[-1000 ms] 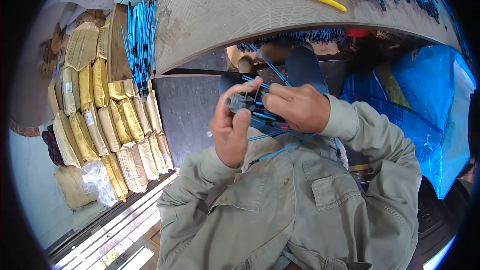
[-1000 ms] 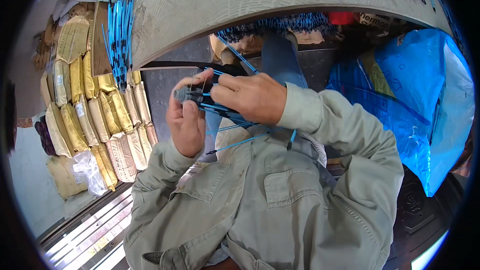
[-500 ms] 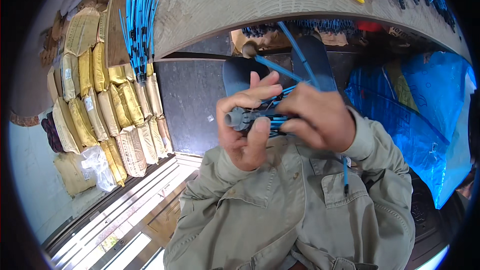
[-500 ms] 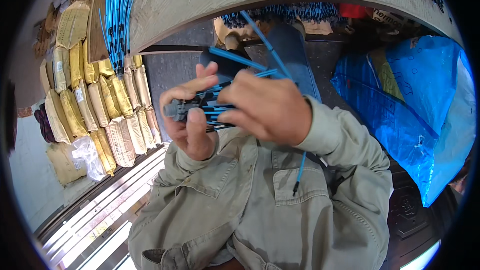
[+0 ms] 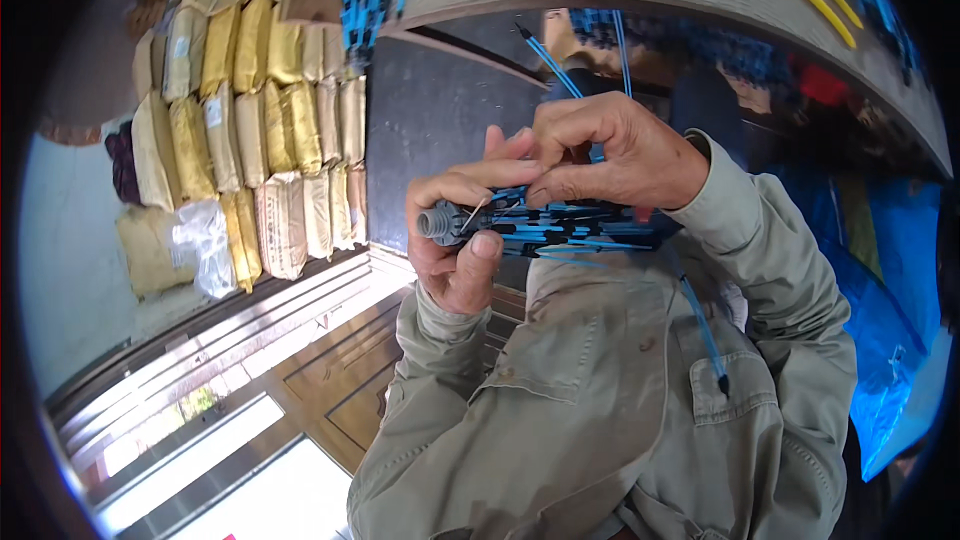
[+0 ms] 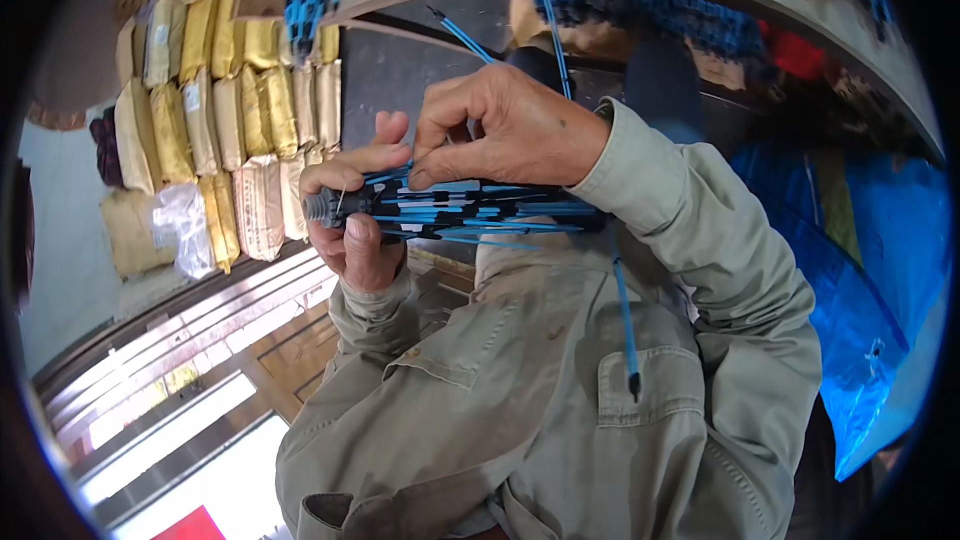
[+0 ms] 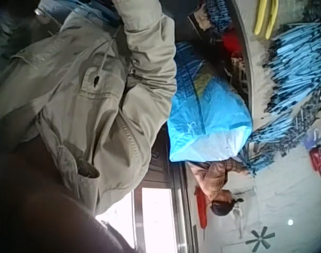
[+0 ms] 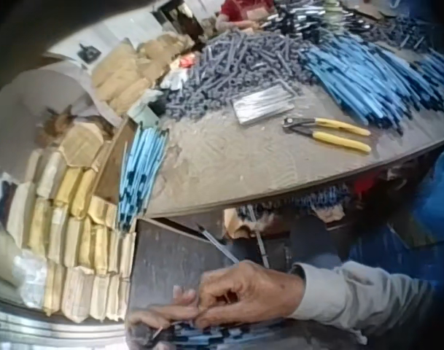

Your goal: The person assembles blue components into bundles by hand, then secures the bundles to a metal part using a crimping tool.

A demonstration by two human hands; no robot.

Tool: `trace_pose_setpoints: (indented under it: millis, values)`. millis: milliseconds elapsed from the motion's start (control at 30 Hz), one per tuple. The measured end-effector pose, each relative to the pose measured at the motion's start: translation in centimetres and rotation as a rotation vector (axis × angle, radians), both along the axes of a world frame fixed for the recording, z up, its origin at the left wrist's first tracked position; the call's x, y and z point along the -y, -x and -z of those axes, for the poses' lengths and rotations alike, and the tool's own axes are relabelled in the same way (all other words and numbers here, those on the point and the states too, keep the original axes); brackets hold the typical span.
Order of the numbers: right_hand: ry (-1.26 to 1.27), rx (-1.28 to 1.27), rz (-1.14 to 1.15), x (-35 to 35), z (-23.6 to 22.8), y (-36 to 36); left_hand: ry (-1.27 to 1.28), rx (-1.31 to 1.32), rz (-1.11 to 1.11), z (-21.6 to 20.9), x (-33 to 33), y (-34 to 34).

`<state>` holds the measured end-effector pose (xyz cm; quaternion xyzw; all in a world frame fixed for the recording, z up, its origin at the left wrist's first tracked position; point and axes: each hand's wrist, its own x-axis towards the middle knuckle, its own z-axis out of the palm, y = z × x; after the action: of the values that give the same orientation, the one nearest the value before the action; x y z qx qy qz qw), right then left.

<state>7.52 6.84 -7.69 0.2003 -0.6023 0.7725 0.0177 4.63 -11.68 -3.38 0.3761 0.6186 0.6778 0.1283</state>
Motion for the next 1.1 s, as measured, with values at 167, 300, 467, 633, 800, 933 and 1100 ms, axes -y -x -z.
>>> trace_pose_setpoints:
  millis: [167,300,467,633,800,933,1100]
  values:
    - [0.073,0.124,-0.201,2.8,0.2,2.2,-0.012,0.039,-0.018,0.3,2.7,0.8]
    - [-0.057,0.022,-0.15,3.3,0.2,2.9,-0.011,0.047,-0.052,0.6,3.6,0.5]
    - [-0.022,0.111,-0.206,3.0,0.0,3.2,0.01,0.072,-0.005,0.3,3.6,1.0]
    - [0.006,0.094,-0.181,2.5,-0.6,2.7,0.017,0.01,0.085,-0.3,3.3,1.2]
    - [0.05,0.103,-0.208,2.1,-0.2,2.2,0.05,-0.003,0.12,-0.4,2.7,0.8]
    - [-0.057,0.088,-0.055,2.0,-0.7,1.0,0.067,-0.032,0.144,-0.4,2.6,0.9]
    - [-0.039,0.022,0.069,2.3,0.8,-0.2,0.131,-0.111,0.142,-0.2,2.0,1.2]
